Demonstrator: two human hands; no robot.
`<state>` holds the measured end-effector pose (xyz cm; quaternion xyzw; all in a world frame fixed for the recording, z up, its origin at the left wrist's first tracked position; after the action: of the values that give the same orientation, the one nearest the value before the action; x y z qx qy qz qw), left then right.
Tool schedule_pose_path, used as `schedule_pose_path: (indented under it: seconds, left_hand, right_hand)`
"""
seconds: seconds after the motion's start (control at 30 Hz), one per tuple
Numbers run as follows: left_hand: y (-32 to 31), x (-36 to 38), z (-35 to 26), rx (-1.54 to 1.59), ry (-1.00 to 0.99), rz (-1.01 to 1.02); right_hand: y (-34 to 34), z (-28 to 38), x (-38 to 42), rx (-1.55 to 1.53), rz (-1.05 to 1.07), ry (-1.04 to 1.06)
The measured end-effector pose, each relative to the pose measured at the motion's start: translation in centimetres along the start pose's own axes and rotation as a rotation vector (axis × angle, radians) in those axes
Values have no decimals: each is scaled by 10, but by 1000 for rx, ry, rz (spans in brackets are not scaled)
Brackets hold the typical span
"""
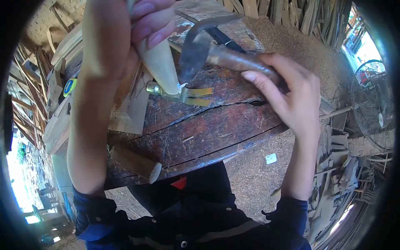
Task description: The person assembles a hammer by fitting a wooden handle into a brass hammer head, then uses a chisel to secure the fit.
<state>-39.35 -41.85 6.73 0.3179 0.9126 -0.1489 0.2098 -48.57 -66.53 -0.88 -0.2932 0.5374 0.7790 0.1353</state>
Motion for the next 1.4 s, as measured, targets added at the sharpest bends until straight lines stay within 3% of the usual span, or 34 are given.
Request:
schedule_pose_path:
  seconds: [0.07,0.33,0.4,0.43,0.57,0.7,0.8,0.93,1.07,1.13,1.2,1.4]
  left_hand:
    - [-4,0,-1,14,45,-77]
    - [-13,3,-6,20,105,-196]
    - [-12,2,-6,20,142,-215]
    - [-11,2,-5,25,129,-190]
    - [-5,4,-2,52,52,-98]
    - [-11,4,-7,-14,48,-145]
    - [-10,4,-7,-46,38,-129]
    - [-10,3,-8,2,85,-125]
    - [-7,5,-8,-48,60,-120]
    - [-8,5,-10,-80,99,-156]
    - [-10,7,-11,-76,42,-116]
    - [-8,8,-7,-48,-15,-56]
  right_hand:
    - [1,3,1,74,20,99]
    - [3,-1,4,73,-159,61]
    - [4,9,6,162,-23,81]
    - [4,12,6,207,44,88]
    - [3,4,6,187,-36,121]
    - [-2,-3,4,109,-204,82]
    - [-2,7,7,187,10,172]
    - [3,5,10,218,22,110]
    - [7,-1,9,124,-224,45]
    - [-1,-2,12,131,-237,86]
    - [-3,14,15,301,2,204]
    - [-1,4,15,206,-126,135]
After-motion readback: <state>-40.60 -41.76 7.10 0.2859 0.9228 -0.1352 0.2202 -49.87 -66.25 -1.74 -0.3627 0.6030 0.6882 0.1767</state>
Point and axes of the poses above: each hand's wrist, its own x-axis away from the middle knuckle, its own y-axis out of the back of the hand, z = x × y, the point moved 1 cm from there along -x, towards the middle knuckle, and after that the axes turned 3 degrees about -y, right-handed, at the moved point
